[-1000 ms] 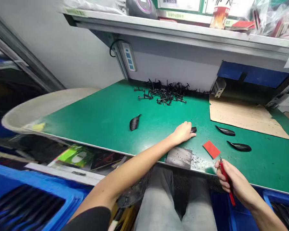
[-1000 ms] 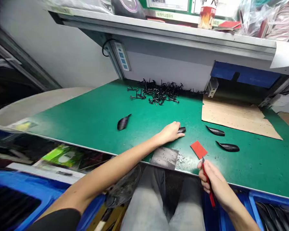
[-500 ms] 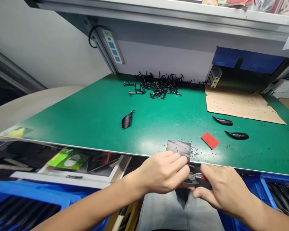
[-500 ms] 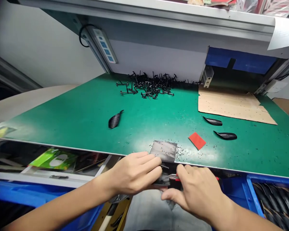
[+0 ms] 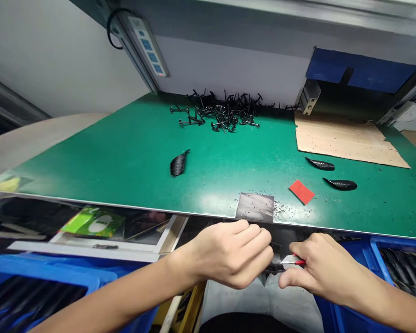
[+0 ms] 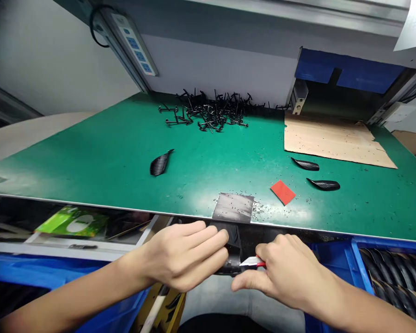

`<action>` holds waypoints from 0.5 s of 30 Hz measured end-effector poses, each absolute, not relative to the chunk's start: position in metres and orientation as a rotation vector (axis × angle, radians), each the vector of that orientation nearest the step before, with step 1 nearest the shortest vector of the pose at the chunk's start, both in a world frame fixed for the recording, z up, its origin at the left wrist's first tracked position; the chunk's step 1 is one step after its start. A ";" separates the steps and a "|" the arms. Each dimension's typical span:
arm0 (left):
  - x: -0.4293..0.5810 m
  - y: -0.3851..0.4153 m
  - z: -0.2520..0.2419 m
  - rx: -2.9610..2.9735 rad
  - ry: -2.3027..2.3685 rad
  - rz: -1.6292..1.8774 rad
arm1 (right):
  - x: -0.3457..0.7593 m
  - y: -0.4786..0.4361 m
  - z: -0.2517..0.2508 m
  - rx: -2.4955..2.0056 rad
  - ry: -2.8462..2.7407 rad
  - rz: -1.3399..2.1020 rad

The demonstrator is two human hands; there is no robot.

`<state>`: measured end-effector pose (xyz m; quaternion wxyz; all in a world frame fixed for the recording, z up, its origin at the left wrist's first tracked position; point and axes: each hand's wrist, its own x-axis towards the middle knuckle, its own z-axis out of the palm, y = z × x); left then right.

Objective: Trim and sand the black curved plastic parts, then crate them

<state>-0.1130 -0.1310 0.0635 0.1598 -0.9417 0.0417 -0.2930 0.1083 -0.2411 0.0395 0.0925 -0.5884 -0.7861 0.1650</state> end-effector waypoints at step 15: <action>-0.083 -0.083 0.033 -2.764 0.191 -0.705 | 0.139 -0.200 0.029 -1.800 -1.604 1.189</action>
